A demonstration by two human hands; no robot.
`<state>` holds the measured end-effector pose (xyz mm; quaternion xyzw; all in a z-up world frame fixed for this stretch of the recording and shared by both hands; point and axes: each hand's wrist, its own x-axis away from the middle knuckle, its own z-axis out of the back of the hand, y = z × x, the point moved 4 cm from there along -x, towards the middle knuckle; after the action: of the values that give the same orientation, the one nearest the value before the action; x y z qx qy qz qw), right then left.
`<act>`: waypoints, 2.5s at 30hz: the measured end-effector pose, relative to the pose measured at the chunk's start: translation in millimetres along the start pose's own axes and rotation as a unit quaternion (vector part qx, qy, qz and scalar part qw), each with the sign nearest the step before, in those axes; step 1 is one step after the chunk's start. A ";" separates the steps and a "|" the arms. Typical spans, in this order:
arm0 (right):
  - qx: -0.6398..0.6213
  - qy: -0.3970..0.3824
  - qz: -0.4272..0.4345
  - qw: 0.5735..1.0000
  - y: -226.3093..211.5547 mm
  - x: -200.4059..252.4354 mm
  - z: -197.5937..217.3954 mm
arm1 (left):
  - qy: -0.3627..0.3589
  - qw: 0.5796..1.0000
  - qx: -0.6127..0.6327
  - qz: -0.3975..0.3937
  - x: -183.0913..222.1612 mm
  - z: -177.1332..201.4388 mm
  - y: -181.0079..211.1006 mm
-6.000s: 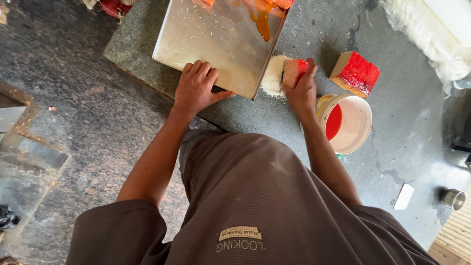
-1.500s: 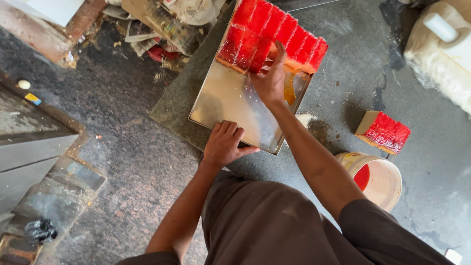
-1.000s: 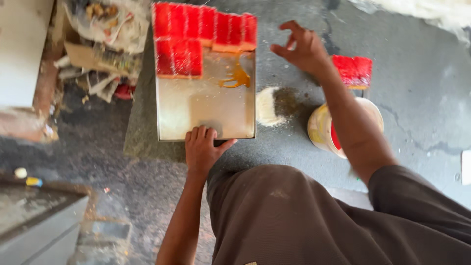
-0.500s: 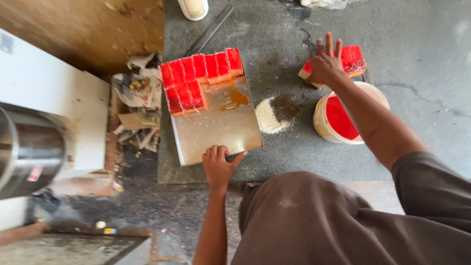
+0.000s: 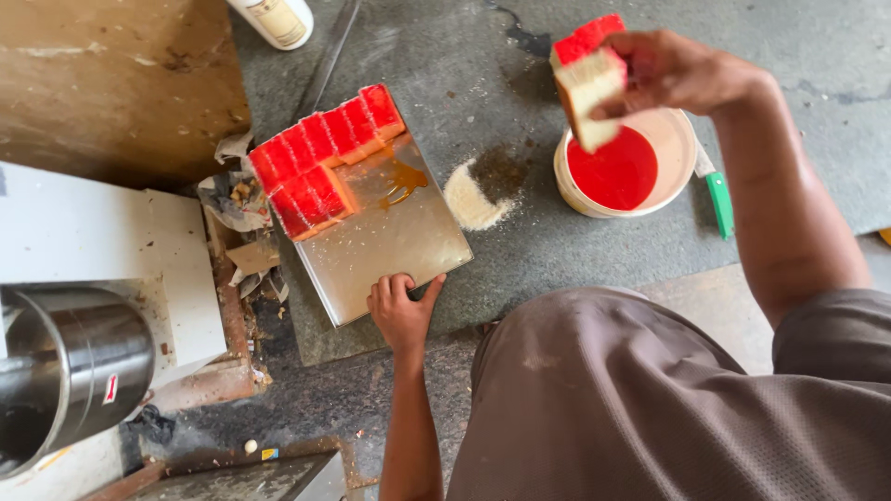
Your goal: The person dips rectangular sponge cake pieces into a red liquid within a bucket, coats them with crumbs, and places them on a metal tray.
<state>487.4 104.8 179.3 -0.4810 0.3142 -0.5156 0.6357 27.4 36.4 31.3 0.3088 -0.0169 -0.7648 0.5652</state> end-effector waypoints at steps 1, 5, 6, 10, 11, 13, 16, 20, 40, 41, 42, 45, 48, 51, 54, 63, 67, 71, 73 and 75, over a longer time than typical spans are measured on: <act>-0.022 -0.017 -0.003 1.000 1.6 12.8 2.3 | -0.004 1.000 -0.001 0.000 -0.4 -0.4 0.3; 0.338 -0.029 -0.178 0.924 55.1 29.1 -20.3 | -0.008 1.000 -0.002 0.001 -1.2 -0.2 0.6; 0.401 -0.005 -0.174 0.899 66.7 28.6 -30.0 | -0.007 1.000 -0.003 0.002 -1.3 -0.9 0.4; 0.471 0.085 -0.232 0.846 101.9 29.4 -65.5 | -0.017 1.000 -0.009 -0.004 0.4 -3.5 -0.4; 0.460 0.094 -0.246 0.848 105.4 30.4 -70.7 | -0.013 1.000 -0.011 -0.007 0.4 -3.8 -0.1; 0.429 0.086 -0.197 0.877 104.0 30.5 -82.7 | -0.010 1.000 -0.014 -0.009 -0.3 -3.9 -0.9; 0.361 0.072 -0.178 0.913 105.5 28.3 -88.8 | -0.011 1.000 -0.015 -0.008 1.5 -5.2 -3.1; 0.338 0.034 -0.251 0.906 124.8 32.5 -81.5 | -0.011 1.000 -0.011 -0.005 3.2 -6.3 -4.8; 0.411 0.085 -0.243 0.874 127.0 32.4 -44.8 | -0.014 1.000 -0.008 0.003 1.4 -2.5 -3.1; 0.424 0.085 -0.243 0.869 127.1 31.9 -45.7 | -0.015 1.000 -0.008 0.005 1.6 -2.5 -3.4; 0.422 0.089 -0.245 0.869 126.7 32.7 -45.7 | -0.017 1.000 -0.009 0.008 1.6 -3.0 -3.7; 0.416 0.093 -0.245 0.871 124.6 31.8 -49.9 | -0.011 1.000 -0.010 0.004 3.0 -2.4 -5.2; 0.400 0.090 -0.253 0.876 121.8 31.9 -51.4 | -0.010 1.000 -0.014 0.004 3.9 -4.2 -5.5; 0.382 0.086 -0.270 0.880 120.1 35.6 -55.1 | -0.016 1.000 -0.017 0.008 4.8 -5.4 -6.5; 0.399 0.076 -0.255 0.878 118.5 37.9 -61.9 | -0.012 1.000 -0.016 0.001 4.1 -5.1 -7.1; 0.469 0.004 -0.251 0.847 104.1 29.8 -73.8 | -0.011 1.000 -0.014 0.000 2.8 -2.1 -4.2; 0.601 -0.023 -0.234 0.764 75.8 34.8 -61.6 | -0.008 1.000 -0.009 0.001 1.8 -1.7 -4.2; 0.676 -0.089 -0.216 0.699 68.8 24.7 -67.7 | -0.006 1.000 -0.010 -0.003 2.7 -1.1 -3.3; 0.716 -0.150 -0.193 0.653 73.9 15.8 -85.9 | -0.005 1.000 -0.011 -0.005 2.3 -0.3 -2.7; 0.723 -0.191 -0.173 0.641 76.5 8.2 -92.8 | -0.004 1.000 -0.016 -0.004 1.1 0.5 -3.0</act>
<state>433.6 70.7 77.0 -0.0012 -0.3763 -0.5761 0.7256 24.4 36.4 30.2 0.2967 -0.0062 -0.7683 0.5671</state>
